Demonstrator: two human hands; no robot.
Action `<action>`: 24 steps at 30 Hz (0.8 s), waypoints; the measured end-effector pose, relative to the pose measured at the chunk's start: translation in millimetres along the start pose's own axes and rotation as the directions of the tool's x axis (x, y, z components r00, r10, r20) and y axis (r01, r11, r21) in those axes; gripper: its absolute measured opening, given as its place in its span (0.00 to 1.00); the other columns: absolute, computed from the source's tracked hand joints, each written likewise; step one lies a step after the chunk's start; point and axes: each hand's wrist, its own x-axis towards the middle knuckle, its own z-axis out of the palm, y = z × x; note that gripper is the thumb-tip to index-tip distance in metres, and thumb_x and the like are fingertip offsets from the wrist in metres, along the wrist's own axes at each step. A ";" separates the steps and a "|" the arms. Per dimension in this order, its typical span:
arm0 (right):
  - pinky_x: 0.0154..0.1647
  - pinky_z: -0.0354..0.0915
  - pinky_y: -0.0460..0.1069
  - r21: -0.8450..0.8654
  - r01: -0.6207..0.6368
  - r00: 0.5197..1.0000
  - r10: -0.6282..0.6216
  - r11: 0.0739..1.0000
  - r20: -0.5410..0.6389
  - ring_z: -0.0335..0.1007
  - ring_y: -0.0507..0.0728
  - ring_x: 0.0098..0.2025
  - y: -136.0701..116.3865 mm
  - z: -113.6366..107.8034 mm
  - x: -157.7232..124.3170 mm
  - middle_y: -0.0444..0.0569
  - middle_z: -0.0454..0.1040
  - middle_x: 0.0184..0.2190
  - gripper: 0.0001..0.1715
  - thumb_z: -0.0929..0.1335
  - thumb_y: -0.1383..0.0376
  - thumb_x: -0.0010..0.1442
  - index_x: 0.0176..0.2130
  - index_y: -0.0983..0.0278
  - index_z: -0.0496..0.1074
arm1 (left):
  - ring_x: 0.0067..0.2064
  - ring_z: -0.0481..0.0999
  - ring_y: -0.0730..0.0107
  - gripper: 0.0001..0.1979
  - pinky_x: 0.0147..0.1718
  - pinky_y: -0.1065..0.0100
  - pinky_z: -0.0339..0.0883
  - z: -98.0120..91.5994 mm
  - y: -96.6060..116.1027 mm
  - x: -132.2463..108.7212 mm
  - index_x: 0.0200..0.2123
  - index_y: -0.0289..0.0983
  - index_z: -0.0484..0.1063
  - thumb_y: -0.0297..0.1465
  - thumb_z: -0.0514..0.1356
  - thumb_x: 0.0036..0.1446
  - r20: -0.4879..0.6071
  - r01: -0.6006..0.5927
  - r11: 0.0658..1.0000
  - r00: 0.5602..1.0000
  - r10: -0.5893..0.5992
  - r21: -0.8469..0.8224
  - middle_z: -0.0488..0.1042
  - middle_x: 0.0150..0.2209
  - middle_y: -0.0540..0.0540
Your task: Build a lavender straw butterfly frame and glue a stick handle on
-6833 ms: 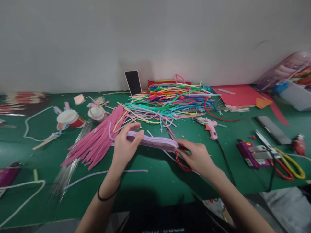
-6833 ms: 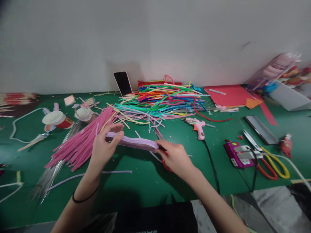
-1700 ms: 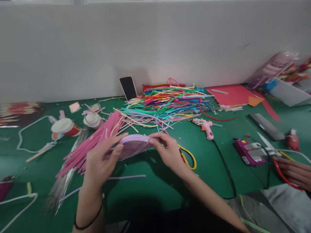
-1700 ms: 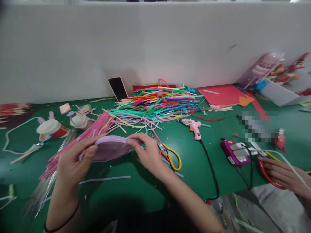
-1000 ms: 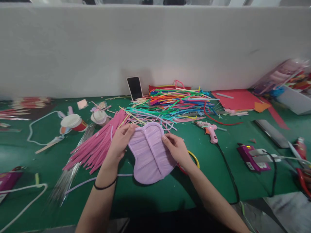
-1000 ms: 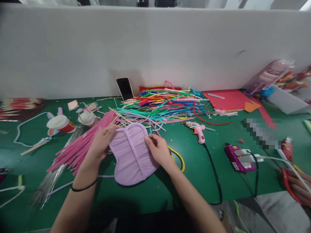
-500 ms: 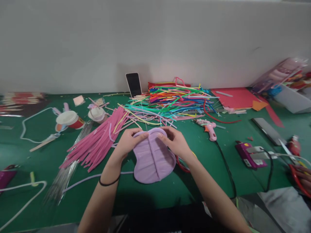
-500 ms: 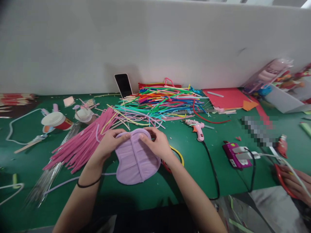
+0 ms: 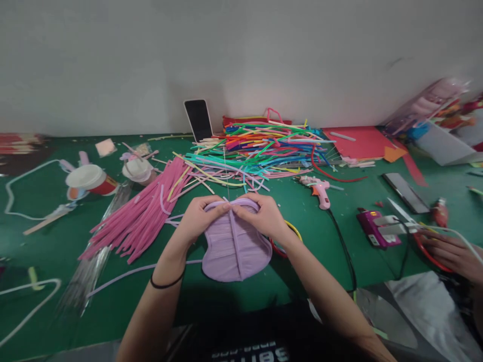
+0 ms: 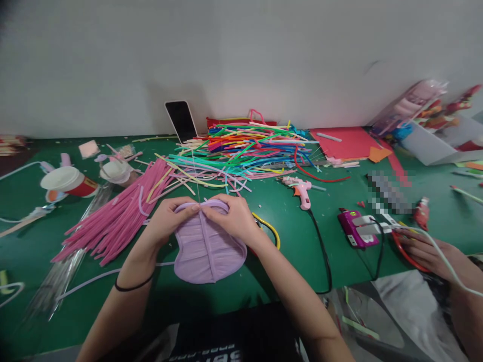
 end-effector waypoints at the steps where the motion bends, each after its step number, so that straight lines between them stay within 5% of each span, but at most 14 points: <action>1: 0.38 0.66 0.47 -0.004 0.004 1.000 -0.004 1.000 -0.015 0.74 0.55 0.36 0.8 1.3 0.2 0.45 0.81 0.33 0.12 0.71 0.56 0.58 0.37 0.62 0.80 | 0.27 0.64 0.72 0.17 0.26 0.72 0.56 -0.1 -0.7 -0.1 0.23 0.36 0.75 0.44 0.66 0.53 -0.002 0.001 1.000 1.000 -0.001 -0.002 0.69 0.23 0.51; 11: 0.38 0.65 0.47 0.137 -0.093 0.994 0.085 0.986 0.062 0.71 0.54 0.34 16.4 6.9 9.2 0.44 0.78 0.31 0.24 0.66 0.46 0.63 0.34 0.63 0.78 | 0.30 0.67 0.70 0.18 0.29 0.72 0.60 6.1 -7.1 0.5 0.25 0.36 0.76 0.45 0.65 0.54 -0.107 0.043 0.999 0.993 -0.043 -0.001 0.72 0.25 0.50; 14: 0.42 0.68 0.49 0.310 -0.192 0.977 0.153 0.931 0.147 0.73 0.54 0.37 19.5 4.1 7.5 0.45 0.78 0.33 0.34 0.57 0.41 0.67 0.39 0.61 0.79 | 0.28 0.67 0.73 0.18 0.27 0.74 0.59 3.6 -17.1 4.9 0.24 0.36 0.75 0.45 0.68 0.49 -0.175 0.127 0.979 0.972 -0.154 -0.157 0.71 0.24 0.52; 17: 0.39 0.68 0.49 0.305 -0.270 0.960 0.230 0.913 0.162 0.74 0.55 0.37 24.7 -2.4 0.8 0.46 0.79 0.35 0.31 0.62 0.40 0.64 0.40 0.60 0.79 | 0.26 0.69 0.74 0.18 0.26 0.74 0.62 -2.7 -27.5 11.5 0.24 0.35 0.74 0.43 0.72 0.42 -0.286 0.151 0.893 0.913 -0.290 -0.423 0.72 0.23 0.52; 20: 0.41 0.68 0.48 0.301 -0.241 0.971 0.226 0.923 0.084 0.74 0.54 0.39 31.9 -7.4 -9.0 0.47 0.80 0.39 0.24 0.73 0.47 0.55 0.43 0.61 0.78 | 0.33 0.78 0.67 0.16 0.33 0.70 0.71 -7.5 -33.2 18.0 0.31 0.35 0.78 0.41 0.71 0.44 -0.430 0.010 0.805 0.841 -0.327 -0.593 0.79 0.31 0.47; 24: 0.32 0.67 0.47 0.556 -0.213 0.923 0.352 0.803 -0.155 0.71 0.51 0.29 39.3 -4.8 -16.9 0.43 0.79 0.30 0.25 0.77 0.52 0.50 0.44 0.63 0.77 | 0.46 0.80 0.63 0.13 0.42 0.68 0.74 -6.8 -34.6 22.2 0.39 0.40 0.79 0.38 0.69 0.50 -0.522 -0.140 0.725 0.785 -0.333 -0.674 0.82 0.45 0.46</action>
